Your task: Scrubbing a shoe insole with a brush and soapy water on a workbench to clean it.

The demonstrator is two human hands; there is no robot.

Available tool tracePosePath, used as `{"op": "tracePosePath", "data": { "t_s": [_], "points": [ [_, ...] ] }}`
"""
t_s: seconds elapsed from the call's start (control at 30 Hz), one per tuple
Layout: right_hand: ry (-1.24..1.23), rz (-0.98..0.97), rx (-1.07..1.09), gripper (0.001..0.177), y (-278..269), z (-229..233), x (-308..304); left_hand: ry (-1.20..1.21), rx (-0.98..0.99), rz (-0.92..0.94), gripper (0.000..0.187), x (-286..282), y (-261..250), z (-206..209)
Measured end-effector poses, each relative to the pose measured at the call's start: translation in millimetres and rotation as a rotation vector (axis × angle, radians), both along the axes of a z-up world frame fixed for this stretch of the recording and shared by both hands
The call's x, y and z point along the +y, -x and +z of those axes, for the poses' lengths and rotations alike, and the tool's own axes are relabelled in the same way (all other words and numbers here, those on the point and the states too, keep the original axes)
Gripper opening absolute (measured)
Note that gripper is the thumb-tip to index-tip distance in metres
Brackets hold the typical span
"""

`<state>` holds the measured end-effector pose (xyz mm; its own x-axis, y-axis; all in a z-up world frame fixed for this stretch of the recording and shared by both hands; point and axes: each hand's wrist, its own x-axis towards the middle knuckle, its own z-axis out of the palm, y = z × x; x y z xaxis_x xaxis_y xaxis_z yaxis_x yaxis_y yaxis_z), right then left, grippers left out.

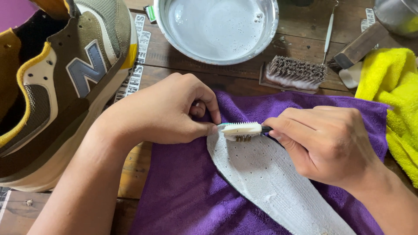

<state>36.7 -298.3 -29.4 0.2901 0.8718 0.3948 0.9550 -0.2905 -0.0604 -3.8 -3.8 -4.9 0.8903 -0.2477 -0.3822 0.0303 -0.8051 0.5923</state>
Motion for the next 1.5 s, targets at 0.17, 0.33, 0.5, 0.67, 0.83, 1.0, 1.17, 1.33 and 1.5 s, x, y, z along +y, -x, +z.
{"op": "tracePosePath", "data": {
  "t_s": [0.17, 0.33, 0.5, 0.67, 0.83, 1.0, 1.17, 1.33, 1.5],
  "points": [
    [-0.007, 0.009, 0.03, 0.011, 2, 2, 2, -0.015, 0.015, 0.015, 0.013, -2, 1, 3],
    [0.004, -0.004, 0.089, 0.019, 6, 9, 7, -0.006, 0.007, 0.014, 0.016, -2, 1, 4],
    [-0.013, -0.004, 0.141, 0.019, 8, 10, 6, -0.007, 0.007, 0.01, 0.015, -1, 1, 3],
    [-0.063, 0.054, 0.116, 0.007, 8, 10, 3, -0.011, 0.008, 0.016, 0.014, -2, 1, 4],
    [-0.049, 0.045, 0.079, 0.005, 10, 8, 3, -0.017, 0.012, 0.025, 0.014, -4, 2, 6],
    [0.009, -0.009, -0.067, 0.012, 21, 13, 7, -0.003, 0.053, 0.063, 0.012, -7, 3, 10],
    [0.108, -0.088, -0.026, 0.018, 29, 17, 2, -0.005, 0.065, 0.095, 0.01, -9, 1, 10],
    [0.231, -0.084, 0.161, 0.021, 33, 32, -24, 0.021, 0.077, 0.13, 0.009, -11, 0, 2],
    [0.206, -0.198, -0.008, 0.012, 40, 23, -14, 0.006, 0.047, 0.112, 0.009, -10, 0, 2]
  ]
}}
